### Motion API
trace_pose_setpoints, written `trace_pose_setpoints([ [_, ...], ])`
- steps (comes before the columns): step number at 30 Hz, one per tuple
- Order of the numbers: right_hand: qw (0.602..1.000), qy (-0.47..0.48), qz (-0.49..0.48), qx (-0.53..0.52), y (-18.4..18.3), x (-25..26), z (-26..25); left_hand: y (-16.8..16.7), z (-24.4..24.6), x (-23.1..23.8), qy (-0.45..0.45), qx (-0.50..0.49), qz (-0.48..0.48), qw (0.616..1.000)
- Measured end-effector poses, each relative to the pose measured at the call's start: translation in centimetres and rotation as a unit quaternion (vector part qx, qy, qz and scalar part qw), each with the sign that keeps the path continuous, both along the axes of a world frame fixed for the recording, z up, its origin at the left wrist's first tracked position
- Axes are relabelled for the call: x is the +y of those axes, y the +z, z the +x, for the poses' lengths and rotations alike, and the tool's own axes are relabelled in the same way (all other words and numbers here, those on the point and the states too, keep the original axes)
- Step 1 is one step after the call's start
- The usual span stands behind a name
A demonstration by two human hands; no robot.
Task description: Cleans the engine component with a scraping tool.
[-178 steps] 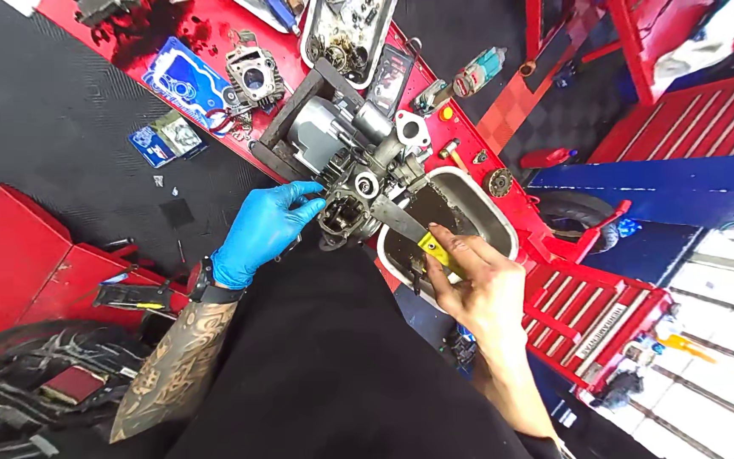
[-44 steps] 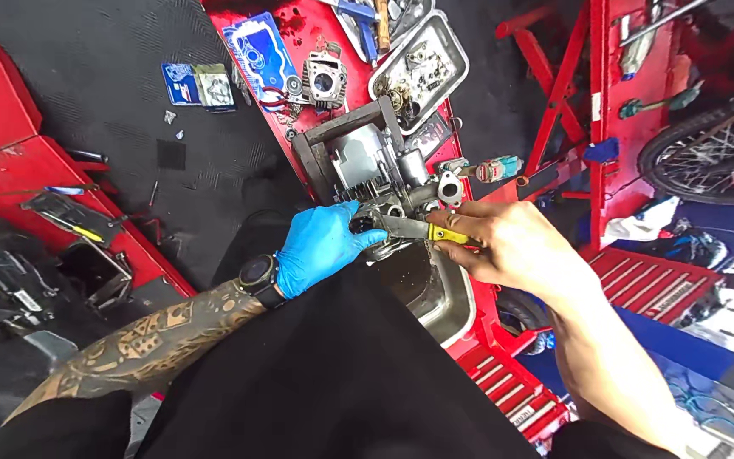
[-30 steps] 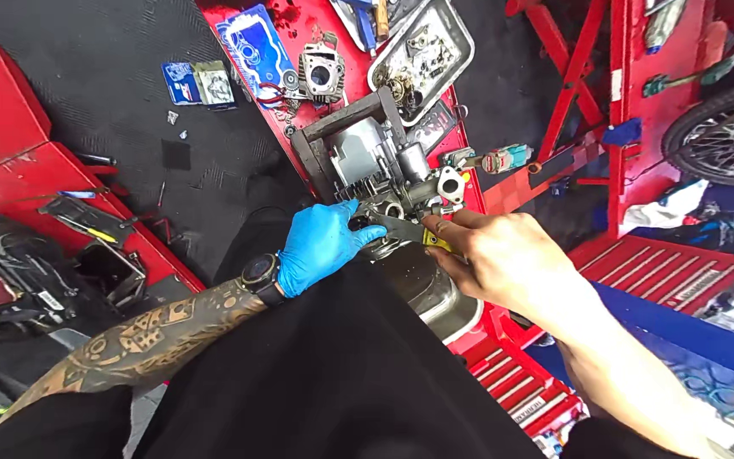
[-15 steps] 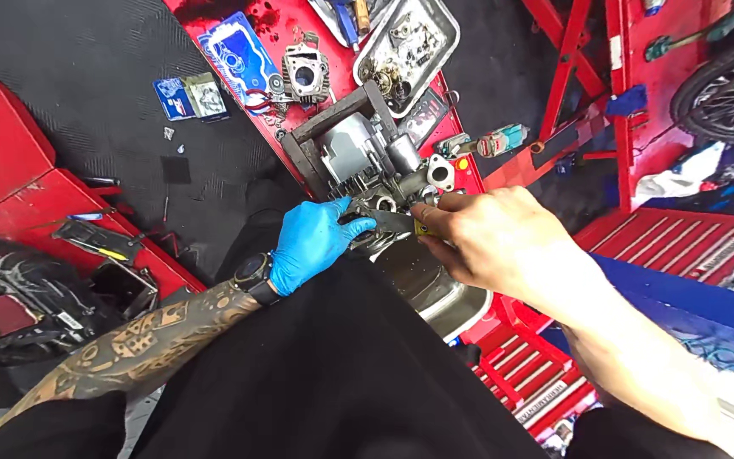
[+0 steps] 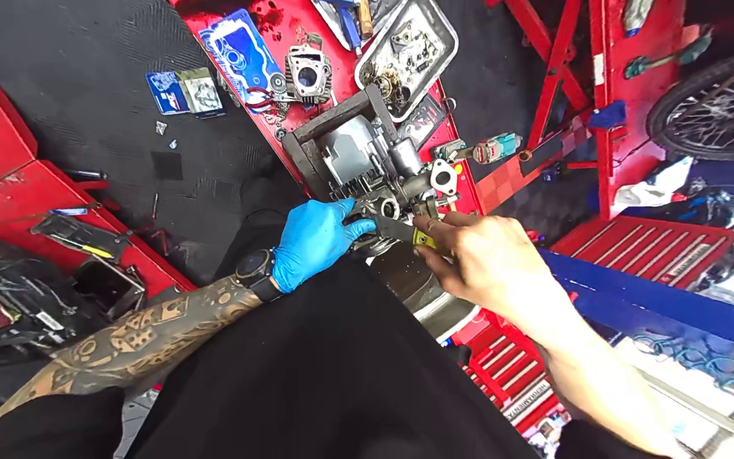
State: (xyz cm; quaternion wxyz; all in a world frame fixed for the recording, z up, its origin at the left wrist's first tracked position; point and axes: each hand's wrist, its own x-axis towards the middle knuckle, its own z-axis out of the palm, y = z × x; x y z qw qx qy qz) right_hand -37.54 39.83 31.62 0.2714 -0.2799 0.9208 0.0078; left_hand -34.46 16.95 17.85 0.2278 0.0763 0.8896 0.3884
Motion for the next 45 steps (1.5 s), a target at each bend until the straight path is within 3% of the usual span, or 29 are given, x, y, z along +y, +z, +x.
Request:
trace_pose_setpoints([
  [8,1.0,0.006,0.003,0.005,-0.2,-0.4,-0.2,-0.3,0.1,-0.1,-0.009,0.014,0.001,1.0],
  [13,0.999,-0.01,-0.033,-0.029,-1.7,-0.6,-0.4,-0.7,-0.1,-0.5,0.031,-0.026,0.057,0.998],
  [19,1.0,0.007,-0.01,-0.002,2.3,2.4,-0.6,-1.0,-0.8,-5.0,0.114,-0.221,0.178,0.952],
  [24,0.995,-0.049,-0.084,-0.014,2.9,5.5,-0.3,-0.9,-1.5,-8.7,0.172,-0.178,0.194,0.949],
  [28,0.991,-0.09,-0.1,-0.007,2.8,7.4,0.7,0.7,-1.6,-8.0,0.134,-0.115,0.149,0.973],
  [37,0.994,-0.057,-0.081,0.05,2.7,6.0,1.1,2.2,0.5,-5.1,0.042,0.023,0.047,0.998],
  [40,0.992,-0.064,-0.092,0.055,3.1,6.0,1.2,1.8,1.3,-5.5,0.084,0.048,0.166,0.981],
  [42,0.991,-0.077,-0.102,0.043,3.2,6.4,1.6,1.8,1.5,-6.1,0.092,-0.006,0.294,0.951],
  [45,0.989,-0.097,-0.114,0.021,3.1,6.8,2.5,1.4,1.8,-6.5,0.094,-0.075,0.387,0.914],
])
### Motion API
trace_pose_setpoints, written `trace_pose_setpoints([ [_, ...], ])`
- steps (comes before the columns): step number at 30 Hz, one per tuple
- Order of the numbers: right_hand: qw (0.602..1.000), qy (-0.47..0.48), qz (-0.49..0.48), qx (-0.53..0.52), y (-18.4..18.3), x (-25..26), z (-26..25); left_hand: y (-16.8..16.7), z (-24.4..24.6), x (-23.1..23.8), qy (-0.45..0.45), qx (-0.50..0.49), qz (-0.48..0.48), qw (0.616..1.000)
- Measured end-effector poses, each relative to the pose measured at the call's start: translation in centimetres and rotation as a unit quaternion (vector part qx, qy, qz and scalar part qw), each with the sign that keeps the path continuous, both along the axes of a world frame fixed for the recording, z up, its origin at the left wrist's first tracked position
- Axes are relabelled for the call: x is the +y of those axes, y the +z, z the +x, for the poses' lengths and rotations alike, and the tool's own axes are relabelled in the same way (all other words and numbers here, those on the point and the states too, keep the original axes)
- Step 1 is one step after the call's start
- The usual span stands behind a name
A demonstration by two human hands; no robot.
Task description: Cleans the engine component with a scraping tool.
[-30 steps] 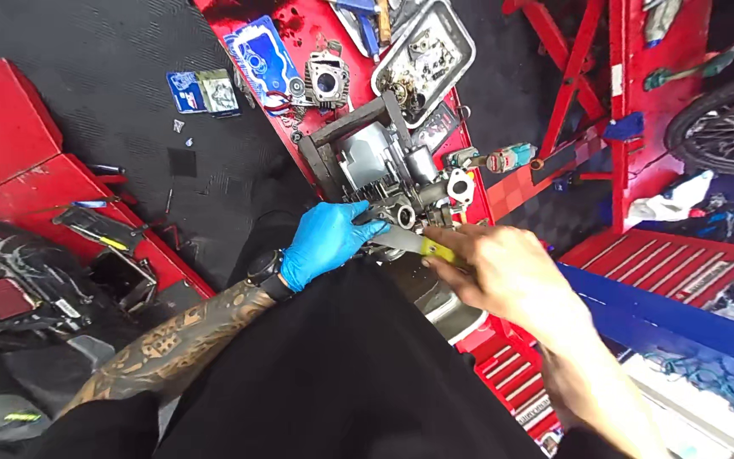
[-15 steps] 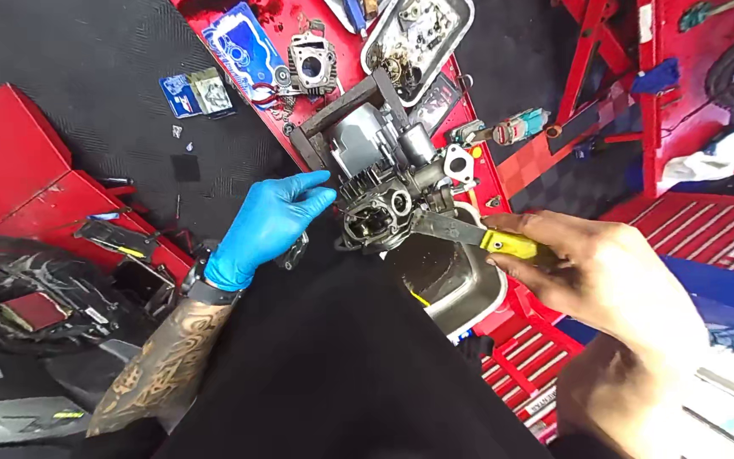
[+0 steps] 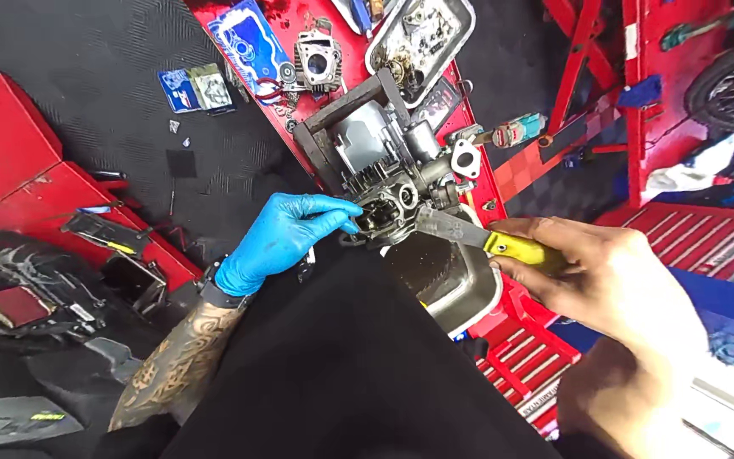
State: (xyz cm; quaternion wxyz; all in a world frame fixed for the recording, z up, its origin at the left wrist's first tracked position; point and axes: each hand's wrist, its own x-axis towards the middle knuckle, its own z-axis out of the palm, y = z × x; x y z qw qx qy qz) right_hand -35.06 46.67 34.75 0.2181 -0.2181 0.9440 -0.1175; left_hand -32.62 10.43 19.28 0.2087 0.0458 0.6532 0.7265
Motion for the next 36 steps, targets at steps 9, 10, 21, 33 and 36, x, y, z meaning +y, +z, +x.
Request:
trace_pose_setpoints([
  [9,0.998,0.016,-0.037,0.041,1.8,-3.1,-1.8,-0.7,0.6,0.2,-0.013,-0.019,0.053,0.998],
  [10,0.998,0.028,-0.032,0.042,1.9,-3.5,-2.0,-0.8,0.6,0.3,0.003,0.005,0.007,1.0],
  [21,0.999,0.016,0.013,0.044,-1.4,-4.3,-2.1,-3.7,0.0,3.2,0.028,0.096,-0.178,0.979],
  [33,0.993,0.098,0.062,0.016,-0.8,-7.3,-6.4,-5.7,0.8,3.5,0.0,0.082,-0.203,0.976],
  [36,0.987,0.143,0.075,0.008,-0.4,-8.3,-7.7,-5.6,-0.2,2.7,-0.008,0.053,-0.151,0.987],
])
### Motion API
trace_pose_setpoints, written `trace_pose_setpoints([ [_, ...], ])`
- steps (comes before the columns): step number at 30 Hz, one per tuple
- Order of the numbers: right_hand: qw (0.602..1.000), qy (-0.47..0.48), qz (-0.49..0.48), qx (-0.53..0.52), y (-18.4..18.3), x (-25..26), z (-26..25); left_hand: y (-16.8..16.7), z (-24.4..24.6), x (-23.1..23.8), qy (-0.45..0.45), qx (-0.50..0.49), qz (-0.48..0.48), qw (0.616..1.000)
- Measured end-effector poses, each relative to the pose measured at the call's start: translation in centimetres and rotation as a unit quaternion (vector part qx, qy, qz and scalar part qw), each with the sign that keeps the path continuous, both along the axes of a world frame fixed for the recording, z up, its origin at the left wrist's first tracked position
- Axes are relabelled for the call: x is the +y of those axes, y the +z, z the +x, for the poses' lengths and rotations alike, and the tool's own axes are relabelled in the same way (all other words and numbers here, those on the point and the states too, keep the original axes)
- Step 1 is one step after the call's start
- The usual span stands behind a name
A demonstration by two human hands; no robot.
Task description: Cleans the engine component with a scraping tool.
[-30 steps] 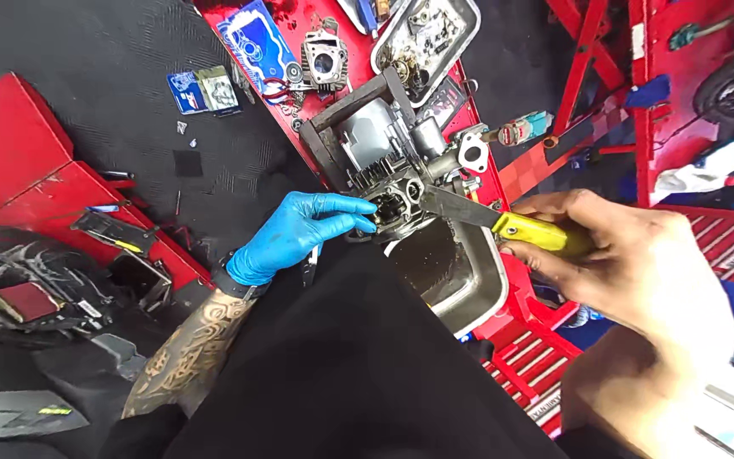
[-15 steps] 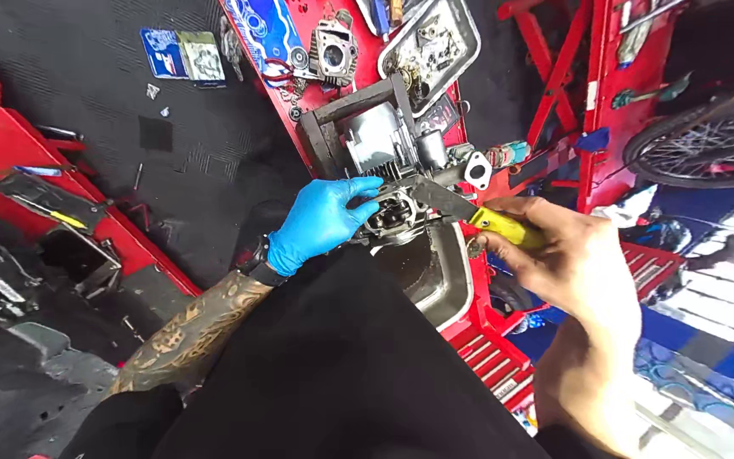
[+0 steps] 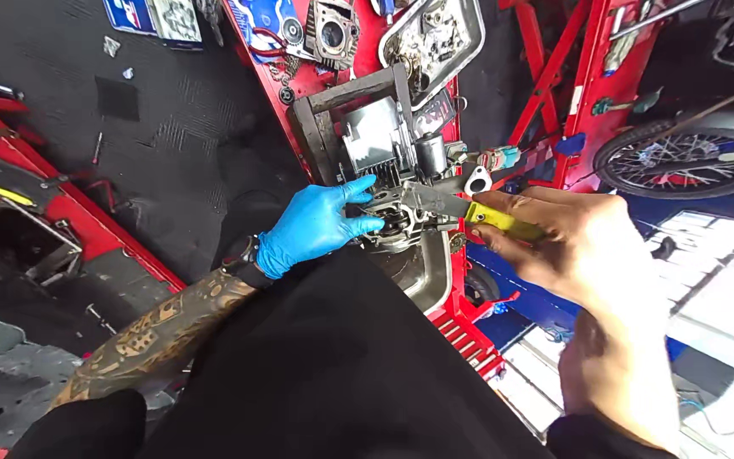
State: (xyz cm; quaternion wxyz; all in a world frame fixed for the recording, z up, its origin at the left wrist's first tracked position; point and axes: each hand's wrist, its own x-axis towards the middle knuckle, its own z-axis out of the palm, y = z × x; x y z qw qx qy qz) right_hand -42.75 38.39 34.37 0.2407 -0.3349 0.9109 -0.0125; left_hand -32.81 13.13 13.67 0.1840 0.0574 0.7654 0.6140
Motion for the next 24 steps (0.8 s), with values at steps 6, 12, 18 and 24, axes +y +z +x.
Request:
trace_pose_setpoints([
  [6,0.998,0.047,0.03,-0.013,0.8,-2.2,-2.3,4.5,-6.7,0.8,-0.048,0.171,0.017,0.984],
  [12,0.999,0.017,0.043,0.009,0.4,-2.9,-2.8,6.9,-12.1,2.3,-0.259,0.25,-0.03,0.932],
  [18,0.986,-0.083,-0.142,-0.013,2.8,4.5,-5.3,5.5,-13.7,2.1,-0.265,0.229,0.025,0.936],
  [24,0.977,-0.095,-0.188,0.017,-1.7,-1.3,-4.7,5.2,-13.7,1.9,-0.265,0.223,0.016,0.938],
])
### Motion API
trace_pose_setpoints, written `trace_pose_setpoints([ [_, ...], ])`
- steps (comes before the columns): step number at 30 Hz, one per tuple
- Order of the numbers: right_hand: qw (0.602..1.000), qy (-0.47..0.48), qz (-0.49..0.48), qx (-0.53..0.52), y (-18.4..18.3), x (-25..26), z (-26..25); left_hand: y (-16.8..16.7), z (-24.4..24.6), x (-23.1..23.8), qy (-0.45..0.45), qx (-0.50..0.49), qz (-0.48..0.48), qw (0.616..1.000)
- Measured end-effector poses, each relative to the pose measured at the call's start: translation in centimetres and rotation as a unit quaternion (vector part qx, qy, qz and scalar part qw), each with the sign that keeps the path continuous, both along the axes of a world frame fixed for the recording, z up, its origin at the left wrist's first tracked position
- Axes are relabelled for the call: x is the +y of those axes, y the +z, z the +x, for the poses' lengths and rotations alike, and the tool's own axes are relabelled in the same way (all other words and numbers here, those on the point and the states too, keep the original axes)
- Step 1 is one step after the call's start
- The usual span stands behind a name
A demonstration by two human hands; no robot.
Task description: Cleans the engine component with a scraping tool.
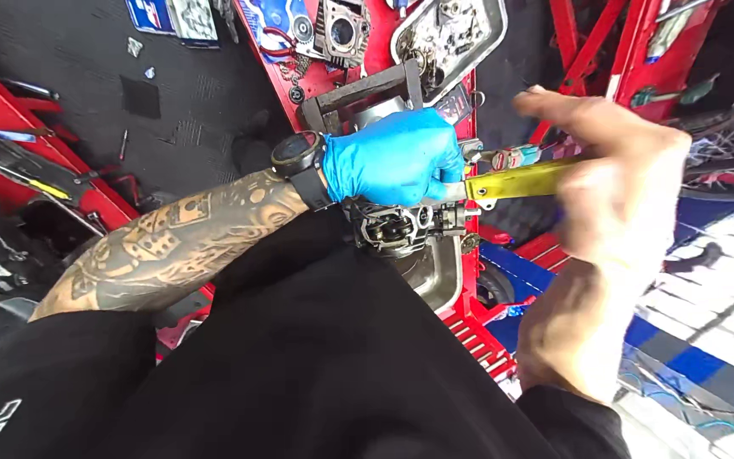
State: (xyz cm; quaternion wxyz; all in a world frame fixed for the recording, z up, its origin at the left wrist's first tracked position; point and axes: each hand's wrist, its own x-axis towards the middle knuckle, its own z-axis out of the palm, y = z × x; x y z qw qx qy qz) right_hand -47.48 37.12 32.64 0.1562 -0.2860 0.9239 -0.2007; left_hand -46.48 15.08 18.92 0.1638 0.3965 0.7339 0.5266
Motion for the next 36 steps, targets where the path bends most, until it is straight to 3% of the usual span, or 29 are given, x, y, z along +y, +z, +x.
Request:
trace_pose_setpoints([
  [3,0.995,-0.017,-0.095,-0.024,1.6,3.8,-2.1,-0.5,0.4,-0.2,-0.005,-0.007,-0.024,1.0],
  [6,0.982,-0.046,-0.181,-0.006,1.5,6.8,-3.1,-1.1,0.7,-0.3,0.018,-0.016,0.019,1.0],
  [9,0.98,-0.031,-0.19,-0.058,0.9,3.0,-3.1,-1.2,0.4,-0.5,0.061,-0.048,0.08,0.994],
  [13,0.974,-0.05,-0.199,-0.101,0.4,0.9,-3.0,-1.2,0.5,-0.3,0.079,-0.062,0.094,0.991],
  [21,0.978,-0.025,-0.193,-0.074,-1.4,-1.0,-3.4,-2.1,1.3,0.0,0.079,-0.069,0.12,0.987],
  [36,0.985,-0.02,-0.167,-0.027,-1.4,-2.5,-2.8,-2.5,1.2,0.3,0.063,-0.089,0.153,0.982],
])
